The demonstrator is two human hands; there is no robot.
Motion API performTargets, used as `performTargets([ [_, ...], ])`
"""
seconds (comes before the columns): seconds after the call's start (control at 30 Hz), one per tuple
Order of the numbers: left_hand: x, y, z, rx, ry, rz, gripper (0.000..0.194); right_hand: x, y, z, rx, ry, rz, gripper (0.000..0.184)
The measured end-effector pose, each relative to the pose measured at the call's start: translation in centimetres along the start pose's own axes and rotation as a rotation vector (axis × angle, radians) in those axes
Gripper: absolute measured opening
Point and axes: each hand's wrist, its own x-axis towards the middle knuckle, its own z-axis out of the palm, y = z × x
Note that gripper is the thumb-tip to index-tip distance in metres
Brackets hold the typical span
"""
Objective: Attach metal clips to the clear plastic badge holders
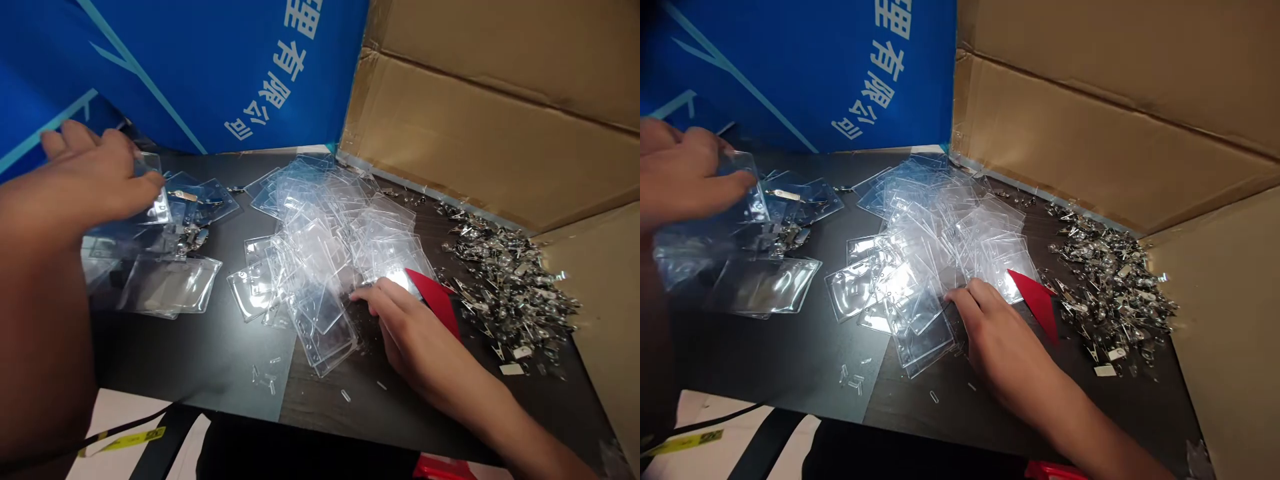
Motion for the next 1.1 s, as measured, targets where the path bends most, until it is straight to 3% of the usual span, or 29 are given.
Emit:
performTargets([
  [0.13,-0.7,2.8,-1.3,0.094,-0.150,-0.226,0.065,0.8,-0.6,2.2,-0.089,0.130,0.043,0.036],
  [0.27,-1.7,5.0,-2.1,0.117,-0.213,-0.269,0.054,1.2,-1.1,4.0,-0.212,0.187,0.093,0.064],
  [0.37,-1.9,5.0,-1.6,0.091,-0.178,-0.244,0.052,1.4,-1.2,4.7,-0.144,0.213,0.171,0.063],
  [0.47,-2.8,5.7,-1.1,-0.051,0.038,-0.046,0.059,1.6,-1.1,4.7,-0.030,0.209,0.233,0.057],
  [0.53,-4.3,7.4,-0.8,-0.165,0.154,0.213,0.061,1.7,-1.0,4.6,0.007,0.208,0.249,0.058],
  [0.6,-6.3,9.6,-0.2,-0.278,0.094,0.558,0.056,1.9,-0.9,4.5,0.015,0.216,0.263,0.065],
  [0.67,-8.5,11.8,0.5,-0.418,-0.051,0.947,0.050,2.1,-0.8,4.4,0.029,0.220,0.276,0.070],
  [0.73,-10.6,13.4,1.5,-0.456,-0.189,1.154,0.046,2.3,-0.7,4.3,0.065,0.213,0.289,0.065],
  [0.8,-12.0,14.3,2.3,-0.458,-0.237,1.216,0.046,2.4,-0.7,4.2,0.111,0.208,0.302,0.056],
  [0.9,-12.9,14.7,2.9,-0.501,-0.245,1.186,0.047,2.4,-0.6,4.1,0.188,0.223,0.307,0.045],
  [1.0,-13.1,14.8,2.4,-0.620,-0.314,1.113,0.029,2.3,-0.5,3.9,0.280,0.281,0.300,0.038],
  [1.1,-13.4,14.9,1.7,-0.769,-0.423,0.948,0.011,2.2,-0.3,3.4,0.377,0.344,0.312,0.037],
])
